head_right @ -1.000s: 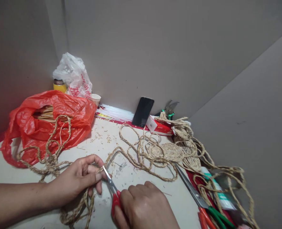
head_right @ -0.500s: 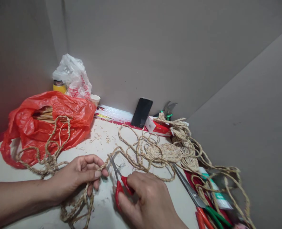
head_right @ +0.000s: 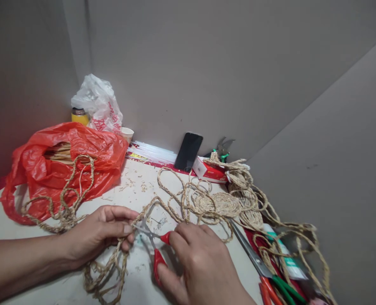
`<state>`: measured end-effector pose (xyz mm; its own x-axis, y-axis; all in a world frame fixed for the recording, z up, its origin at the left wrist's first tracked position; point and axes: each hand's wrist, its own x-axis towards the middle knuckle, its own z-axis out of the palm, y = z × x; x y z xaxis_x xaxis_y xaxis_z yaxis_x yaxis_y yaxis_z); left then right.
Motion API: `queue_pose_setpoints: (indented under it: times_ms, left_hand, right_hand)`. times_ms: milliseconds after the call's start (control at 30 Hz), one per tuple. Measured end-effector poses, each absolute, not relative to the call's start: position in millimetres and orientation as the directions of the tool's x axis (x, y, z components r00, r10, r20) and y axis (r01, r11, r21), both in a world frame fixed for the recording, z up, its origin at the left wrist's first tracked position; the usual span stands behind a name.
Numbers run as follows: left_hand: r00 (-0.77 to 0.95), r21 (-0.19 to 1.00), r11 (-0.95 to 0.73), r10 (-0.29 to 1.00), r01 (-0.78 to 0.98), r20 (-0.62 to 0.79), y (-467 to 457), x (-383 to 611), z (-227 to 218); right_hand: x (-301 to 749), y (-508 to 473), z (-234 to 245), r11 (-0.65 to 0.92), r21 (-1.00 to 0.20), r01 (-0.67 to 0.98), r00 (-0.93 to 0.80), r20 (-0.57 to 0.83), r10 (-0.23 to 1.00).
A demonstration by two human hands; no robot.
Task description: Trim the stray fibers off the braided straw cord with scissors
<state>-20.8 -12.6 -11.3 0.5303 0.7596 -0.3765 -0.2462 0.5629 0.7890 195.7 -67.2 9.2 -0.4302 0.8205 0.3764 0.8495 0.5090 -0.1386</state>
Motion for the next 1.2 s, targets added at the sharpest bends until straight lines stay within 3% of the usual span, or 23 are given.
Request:
queue_pose_setpoints:
  times_ms: [300, 733, 1200]
  left_hand:
    - [0.523, 0.772, 0.561, 0.773, -0.298, -0.360, -11.9, -21.4, -14.7]
    - [0.547, 0.789, 0.564, 0.752, -0.244, -0.369, -11.4, -23.1, -14.9]
    - [0.544, 0.781, 0.570, 0.752, -0.255, -0.372, -11.8, -22.0, -16.0]
  right_hand:
    - [190.3, -68.9, 8.7, 0.428, -0.013, 0.904, -0.400, 0.330, 0.855]
    - [190.4, -70.4, 0.1, 0.376, -0.081, 0.923, -0.345, 0.254, 0.903]
    - [187.5, -73.2, 1.4, 0.480, -0.080, 0.873, -0.447, 0.259, 0.856]
